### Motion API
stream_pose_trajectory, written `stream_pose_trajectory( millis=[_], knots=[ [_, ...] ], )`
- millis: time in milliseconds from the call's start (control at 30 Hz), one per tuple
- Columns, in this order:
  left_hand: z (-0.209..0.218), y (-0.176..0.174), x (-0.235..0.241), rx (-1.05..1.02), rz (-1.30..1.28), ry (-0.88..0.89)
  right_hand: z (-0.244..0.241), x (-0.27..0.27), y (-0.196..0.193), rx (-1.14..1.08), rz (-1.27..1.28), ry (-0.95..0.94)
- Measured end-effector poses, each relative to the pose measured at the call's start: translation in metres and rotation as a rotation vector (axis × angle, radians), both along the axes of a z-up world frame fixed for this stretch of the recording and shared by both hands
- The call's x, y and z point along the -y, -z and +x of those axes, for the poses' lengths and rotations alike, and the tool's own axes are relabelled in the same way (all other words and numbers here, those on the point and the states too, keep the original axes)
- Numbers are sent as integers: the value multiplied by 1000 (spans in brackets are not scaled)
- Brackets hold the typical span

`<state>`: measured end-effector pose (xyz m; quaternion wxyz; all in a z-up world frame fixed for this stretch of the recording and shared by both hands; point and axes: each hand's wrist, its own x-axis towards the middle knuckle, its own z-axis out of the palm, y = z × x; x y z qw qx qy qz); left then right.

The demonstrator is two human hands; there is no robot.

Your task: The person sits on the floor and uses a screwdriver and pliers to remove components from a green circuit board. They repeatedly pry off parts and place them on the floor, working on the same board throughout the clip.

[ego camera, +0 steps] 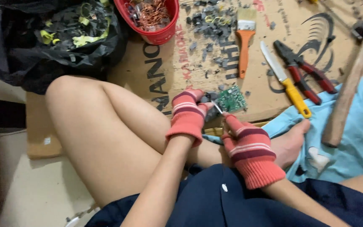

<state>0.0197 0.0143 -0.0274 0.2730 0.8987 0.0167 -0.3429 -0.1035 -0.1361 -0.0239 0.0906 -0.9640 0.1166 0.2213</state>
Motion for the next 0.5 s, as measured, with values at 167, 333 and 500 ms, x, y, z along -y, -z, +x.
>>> stream_pose_trajectory(
  millis=[167,333,500],
  knots=[
    [4,1,3,31,-21,-23,-7,-19,-29,125,98,135],
    [6,8,9,203,-50,24,-5,-11,-25,102,75,90],
    [24,1,16,199,6,-40,-4,-9,-20,68,56,56]
  ],
)
